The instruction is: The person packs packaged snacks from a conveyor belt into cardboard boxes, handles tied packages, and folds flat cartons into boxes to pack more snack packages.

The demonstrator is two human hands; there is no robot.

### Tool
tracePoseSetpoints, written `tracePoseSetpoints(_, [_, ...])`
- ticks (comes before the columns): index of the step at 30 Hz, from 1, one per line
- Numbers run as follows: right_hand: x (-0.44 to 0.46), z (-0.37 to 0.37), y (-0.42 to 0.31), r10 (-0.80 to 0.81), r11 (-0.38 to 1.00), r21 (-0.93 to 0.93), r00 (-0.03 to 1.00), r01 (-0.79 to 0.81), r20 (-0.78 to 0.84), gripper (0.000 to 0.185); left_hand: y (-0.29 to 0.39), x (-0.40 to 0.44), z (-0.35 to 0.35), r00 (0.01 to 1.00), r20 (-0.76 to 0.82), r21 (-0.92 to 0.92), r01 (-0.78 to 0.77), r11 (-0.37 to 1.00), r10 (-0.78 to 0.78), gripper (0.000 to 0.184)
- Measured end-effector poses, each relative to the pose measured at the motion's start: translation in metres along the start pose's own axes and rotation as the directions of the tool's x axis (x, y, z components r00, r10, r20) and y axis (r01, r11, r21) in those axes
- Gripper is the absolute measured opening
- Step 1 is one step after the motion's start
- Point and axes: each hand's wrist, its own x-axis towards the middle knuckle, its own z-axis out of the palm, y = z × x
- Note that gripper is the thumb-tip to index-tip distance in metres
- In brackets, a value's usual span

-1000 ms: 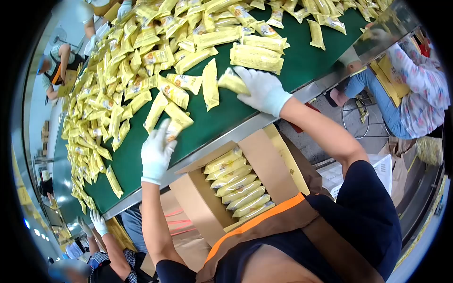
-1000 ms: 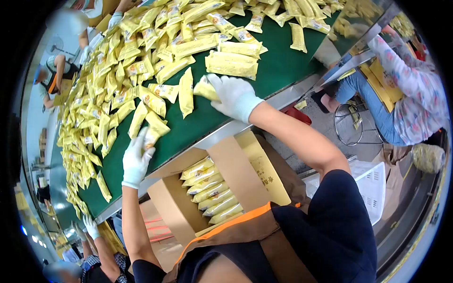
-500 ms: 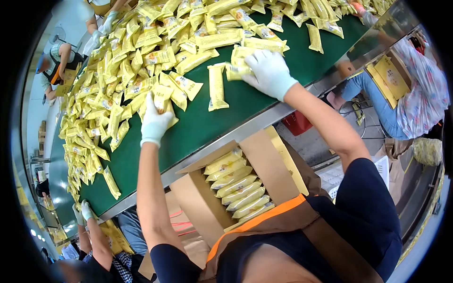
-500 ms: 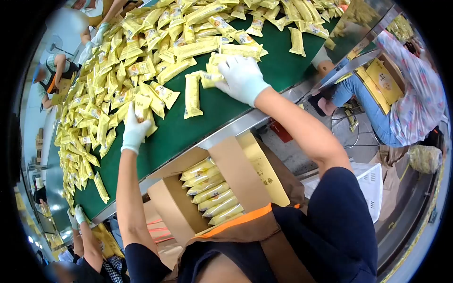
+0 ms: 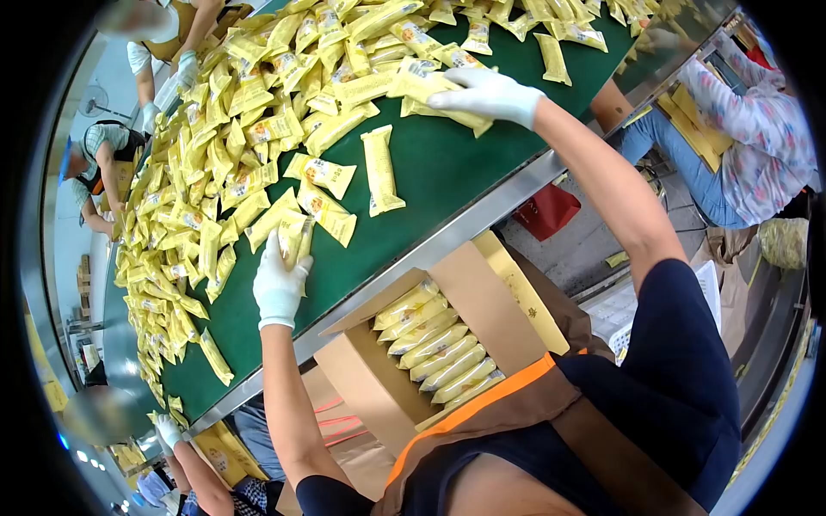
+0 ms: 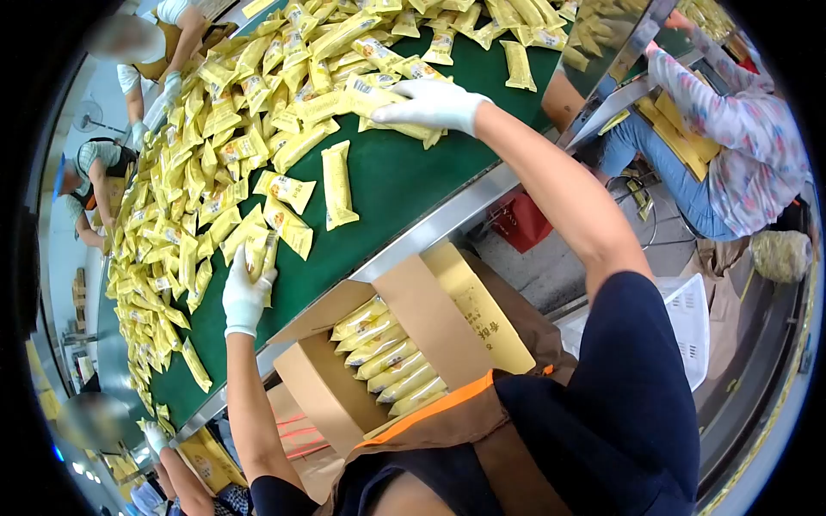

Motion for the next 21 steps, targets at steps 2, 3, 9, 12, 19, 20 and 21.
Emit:
tracePoseSetpoints(2, [0.017, 0.009, 0.003, -0.003, 0.978, -0.207, 0.999, 0.012, 0.041, 0.083, 0.005, -0.006, -0.014, 0.997, 0.075, 0.025, -0.032, 0.999, 0.03, 0.074])
tracePoseSetpoints(3, [0.021, 0.014, 0.003, 0.003, 0.955, -0.296, 0.998, 0.016, 0.063, 0.085, 0.006, -0.011, -0.019, 0.993, 0.113, 0.033, -0.046, 0.998, 0.042, 0.076])
tracePoseSetpoints(9, [-0.051, 0.029, -0.036, -0.263, 0.72, -0.646, 0.961, 0.255, 0.087, 0.058, -0.018, -0.031, -0.012, 0.986, -0.032, 0.125, -0.16, 0.979, 0.166, 0.065])
tracePoseSetpoints(12, [-0.059, 0.037, -0.027, -0.234, 0.875, -0.434, 0.972, 0.214, 0.008, 0.058, -0.024, -0.032, -0.004, 0.982, -0.07, 0.069, -0.168, 0.983, 0.173, 0.056])
tracePoseSetpoints(19, [-0.067, 0.035, -0.031, -0.312, 0.829, -0.473, 0.949, 0.299, 0.054, 0.055, -0.04, -0.022, -0.012, 0.975, 0.104, -0.32, -0.155, 0.935, 0.197, 0.048])
tracePoseSetpoints(20, [-0.072, 0.033, -0.034, -0.372, 0.807, -0.502, 0.928, 0.313, -0.019, 0.055, -0.028, -0.026, -0.018, 0.974, 0.1, -0.192, -0.183, 0.964, 0.205, 0.048])
tracePoseSetpoints(21, [-0.075, 0.033, -0.034, -0.431, 0.784, -0.528, 0.898, 0.326, -0.085, 0.056, -0.021, -0.032, -0.019, 0.973, 0.102, -0.062, -0.202, 0.977, 0.208, 0.048])
